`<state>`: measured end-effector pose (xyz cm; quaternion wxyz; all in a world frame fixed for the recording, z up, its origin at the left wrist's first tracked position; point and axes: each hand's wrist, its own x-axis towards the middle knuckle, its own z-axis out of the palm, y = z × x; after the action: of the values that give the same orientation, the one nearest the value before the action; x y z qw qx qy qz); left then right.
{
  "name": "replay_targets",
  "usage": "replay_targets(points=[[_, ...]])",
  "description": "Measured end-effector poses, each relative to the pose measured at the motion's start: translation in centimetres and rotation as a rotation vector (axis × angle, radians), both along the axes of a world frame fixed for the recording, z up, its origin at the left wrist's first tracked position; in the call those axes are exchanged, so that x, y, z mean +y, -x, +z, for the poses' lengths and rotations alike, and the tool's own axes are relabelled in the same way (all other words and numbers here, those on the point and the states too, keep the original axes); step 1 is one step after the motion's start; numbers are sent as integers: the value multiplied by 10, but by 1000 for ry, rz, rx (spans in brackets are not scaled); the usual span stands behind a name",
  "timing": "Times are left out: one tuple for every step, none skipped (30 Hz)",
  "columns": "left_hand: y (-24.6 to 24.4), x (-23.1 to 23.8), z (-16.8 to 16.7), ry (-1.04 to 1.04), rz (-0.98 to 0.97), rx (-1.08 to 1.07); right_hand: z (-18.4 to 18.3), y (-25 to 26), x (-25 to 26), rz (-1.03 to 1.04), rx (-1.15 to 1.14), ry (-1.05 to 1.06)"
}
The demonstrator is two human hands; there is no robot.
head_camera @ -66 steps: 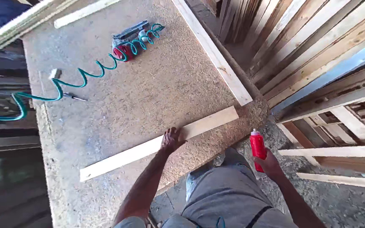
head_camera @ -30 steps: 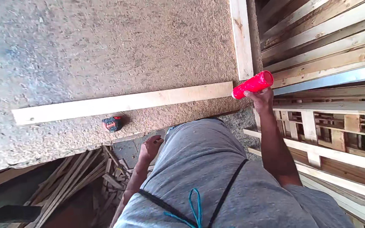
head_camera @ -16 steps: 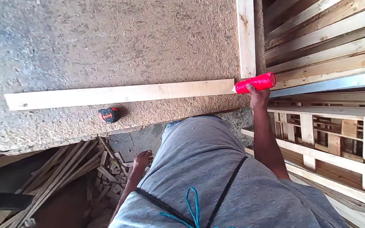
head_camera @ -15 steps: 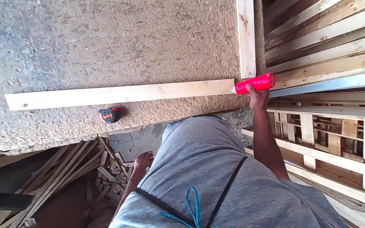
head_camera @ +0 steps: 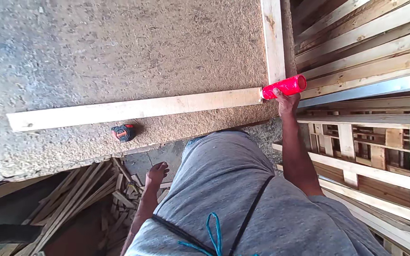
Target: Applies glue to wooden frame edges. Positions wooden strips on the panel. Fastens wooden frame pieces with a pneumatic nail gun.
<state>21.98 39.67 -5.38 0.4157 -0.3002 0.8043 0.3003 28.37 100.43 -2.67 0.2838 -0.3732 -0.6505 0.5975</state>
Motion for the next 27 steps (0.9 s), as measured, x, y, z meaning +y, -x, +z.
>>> replay_targets(points=[[4,0,2,3,-18,32,3,-8,-2,19,-27,-28],[7,-1,3,12,-36,70,5,-13,-3,34,-48,-56],[9,-3,3,23,-48,117,6,-16,-5,32,-53,-70],[12,-3,5,30,-55,166,4,-16,-7,13,-46,-67],[17,-2,9,37,-64,225,2,-12,-8,-15,-25,-47],[26,2,12,44,-77,283,0,-4,-8,-45,9,-24],[36,6,17,50,-102,344,-1,5,-7,-66,47,-10],[47,10,22,61,-139,407,-3,14,-7,-87,78,-5],[60,13,27,72,-181,469,-5,20,-7,-105,121,-6],[72,17,33,82,-213,532,-6,21,-7,-105,130,-9],[85,21,38,91,-242,575,-3,18,-9,-86,107,-13],[98,25,42,113,-275,608,0,10,-12,-70,49,-23],[110,28,43,149,-314,636,2,1,-15,-58,-2,-37],[120,31,43,198,-361,653,3,-9,-19,-52,-36,-49],[128,35,42,251,-397,658,4,-18,-23,-53,-51,-50],[136,38,39,314,-428,651,4,-25,-28,-72,-56,-41],[143,41,36,384,-462,641,5,-31,-33,-127,-65,-4],[150,42,31,446,-496,625,6,-34,-40,-213,-60,67],[157,42,26,485,-518,617,9,-35,-46,-311,-33,164],[162,42,24,500,-522,607,13,-34,-50,-405,22,260],[165,40,24,498,-506,595,15,-33,-53,-474,83,341],[170,38,24,486,-473,585,15,-31,-54,-518,143,401],[175,36,22,469,-431,569,12,-29,-53,-533,192,427],[178,33,20,457,-400,544,7,-28,-52,-524,222,433],[181,31,16,448,-380,517,0,-29,-50,-499,231,425],[181,30,13,436,-359,501,-7,-30,-46,-460,222,411],[179,31,12,424,-332,501,-13,-32,-42,-411,198,380]])
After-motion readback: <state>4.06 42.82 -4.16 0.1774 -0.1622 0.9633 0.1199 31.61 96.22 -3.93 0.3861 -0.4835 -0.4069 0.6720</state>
